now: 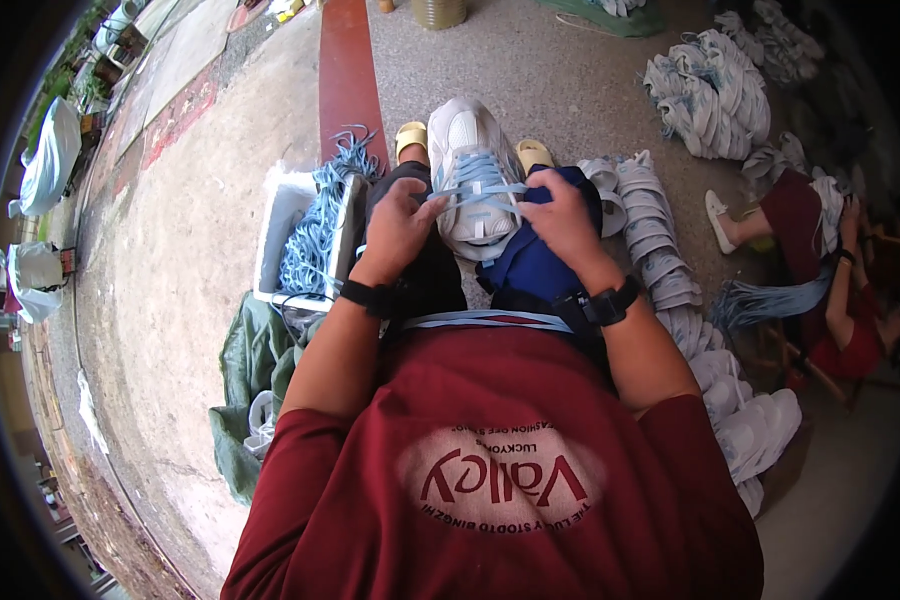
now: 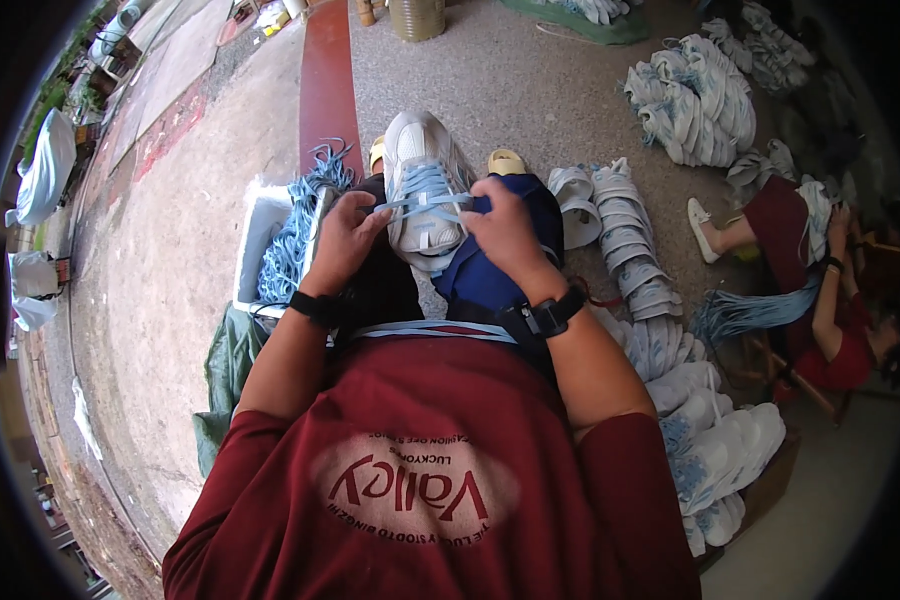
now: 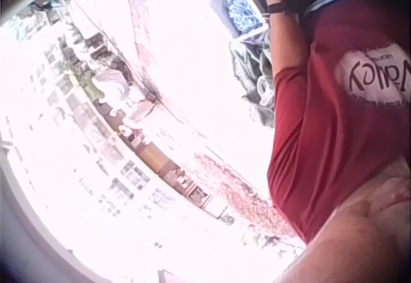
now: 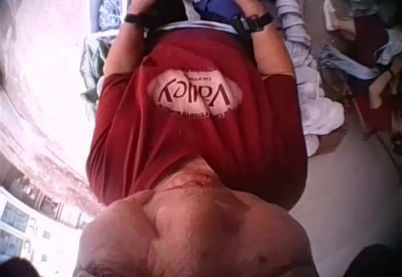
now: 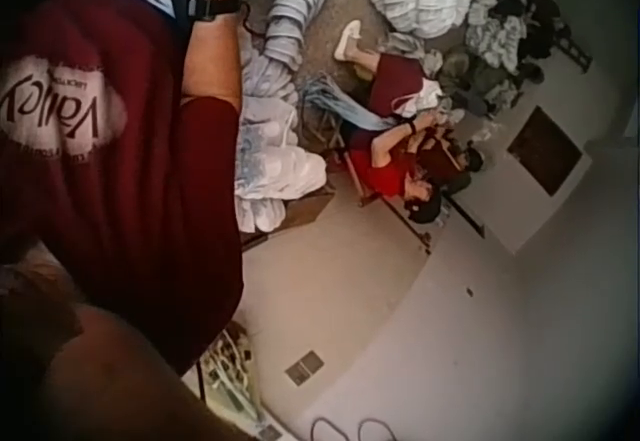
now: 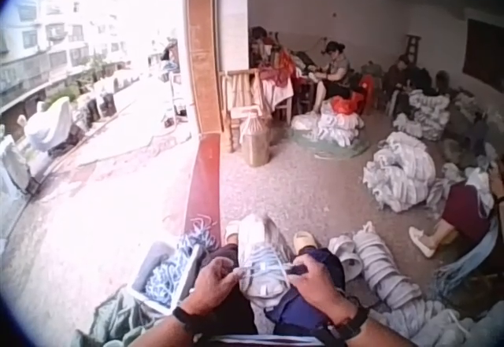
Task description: Lacing a white sneaker while sitting on the floor.
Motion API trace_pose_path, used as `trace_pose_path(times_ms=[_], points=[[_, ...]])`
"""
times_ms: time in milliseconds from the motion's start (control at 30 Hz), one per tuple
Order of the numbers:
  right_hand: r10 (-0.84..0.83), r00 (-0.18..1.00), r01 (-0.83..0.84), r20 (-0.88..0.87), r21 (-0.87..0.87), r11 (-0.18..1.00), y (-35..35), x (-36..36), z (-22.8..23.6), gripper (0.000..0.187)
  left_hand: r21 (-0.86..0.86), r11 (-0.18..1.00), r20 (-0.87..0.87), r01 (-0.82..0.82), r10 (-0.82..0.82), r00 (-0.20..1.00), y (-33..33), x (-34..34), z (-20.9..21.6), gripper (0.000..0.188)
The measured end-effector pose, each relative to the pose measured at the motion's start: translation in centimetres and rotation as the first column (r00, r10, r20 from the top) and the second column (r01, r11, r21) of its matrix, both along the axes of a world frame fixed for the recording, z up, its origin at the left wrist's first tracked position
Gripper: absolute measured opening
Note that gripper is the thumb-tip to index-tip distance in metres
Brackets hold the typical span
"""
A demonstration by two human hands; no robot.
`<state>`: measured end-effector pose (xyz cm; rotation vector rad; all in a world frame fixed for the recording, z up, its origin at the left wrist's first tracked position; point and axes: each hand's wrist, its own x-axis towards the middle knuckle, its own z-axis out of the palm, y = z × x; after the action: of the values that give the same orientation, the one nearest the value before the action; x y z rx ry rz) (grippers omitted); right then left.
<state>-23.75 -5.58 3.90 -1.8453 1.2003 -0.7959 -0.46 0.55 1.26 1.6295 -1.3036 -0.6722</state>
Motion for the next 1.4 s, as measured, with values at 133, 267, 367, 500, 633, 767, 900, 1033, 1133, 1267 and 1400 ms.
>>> trace_pose_path(times_ms=[133, 267, 367, 500, 633, 767, 900, 1033, 1133, 1267, 1400], points=[[-0.393, 0.822, 0.27, 0.412, 0.327, 0.906, -2.5, -6.7, 0.9, 0.011, -0.176, 0.962, -0.507, -0.208, 0.092, 0.857, 1.7, 4.5, 1.4, 0.008], [-0.315, 0.827, 0.19, 0.465, 0.296, 0.936, -1.9, -9.5, 0.8, 0.007, -0.157, 0.982, -0.278, -0.102, 0.055, 0.959, 3.5, 5.4, 0.9, 0.003], [0.086, 0.995, -0.091, -0.053, -0.104, 0.99, -0.8, -9.8, 1.4, 0.007, -0.08, 0.995, 0.152, 0.055, -0.043, 0.987, 4.6, 4.6, 3.4, 0.004], [0.046, 0.93, -0.207, -0.364, -0.418, 0.884, 0.0, -10.0, 6.0, 0.009, -0.133, 0.965, 0.527, 0.228, -0.126, 0.84, 6.0, 5.3, 6.5, 0.005], [0.021, 0.853, -0.375, -0.521, -0.586, 0.718, 1.2, -9.8, 9.6, 0.006, -0.144, 0.969, 0.504, 0.202, -0.104, 0.858, 8.0, 7.5, 6.6, 0.008], [0.025, 0.883, -0.333, -0.469, -0.587, 0.738, 0.2, -13.6, 8.2, 0.006, 0.04, 0.999, 0.142, 0.008, -0.014, 0.99, 11.0, 13.3, 2.2, 0.003], [-0.046, 0.899, -0.19, -0.435, -0.485, 0.854, -0.8, -19.5, 5.6, 0.007, 0.193, 0.974, 0.01, -0.116, 0.116, 0.993, 15.2, 18.9, -0.8, 0.006], [-0.174, 0.899, 0.039, -0.403, -0.32, 0.947, -1.1, -24.8, 3.0, 0.011, 0.262, 0.938, -0.067, -0.229, 0.254, 0.965, 19.5, 22.8, -3.0, 0.002], [-0.221, 0.886, 0.103, -0.407, -0.293, 0.951, -1.4, -28.4, 1.2, 0.013, 0.325, 0.911, -0.034, -0.256, 0.282, 0.959, 21.4, 23.7, -3.9, 0.002], [-0.24, 0.86, 0.11, -0.451, -0.295, 0.949, -1.1, -30.4, -0.1, 0.013, 0.38, 0.896, 0.042, -0.228, 0.23, 0.972, 23.1, 24.3, -5.4, 0.005], [-0.222, 0.867, 0.076, -0.446, -0.323, 0.943, -1.3, -31.1, -0.9, 0.013, -0.275, 0.796, 0.544, -0.539, 0.591, 0.595, 22.3, 21.8, -0.5, 0.005]])
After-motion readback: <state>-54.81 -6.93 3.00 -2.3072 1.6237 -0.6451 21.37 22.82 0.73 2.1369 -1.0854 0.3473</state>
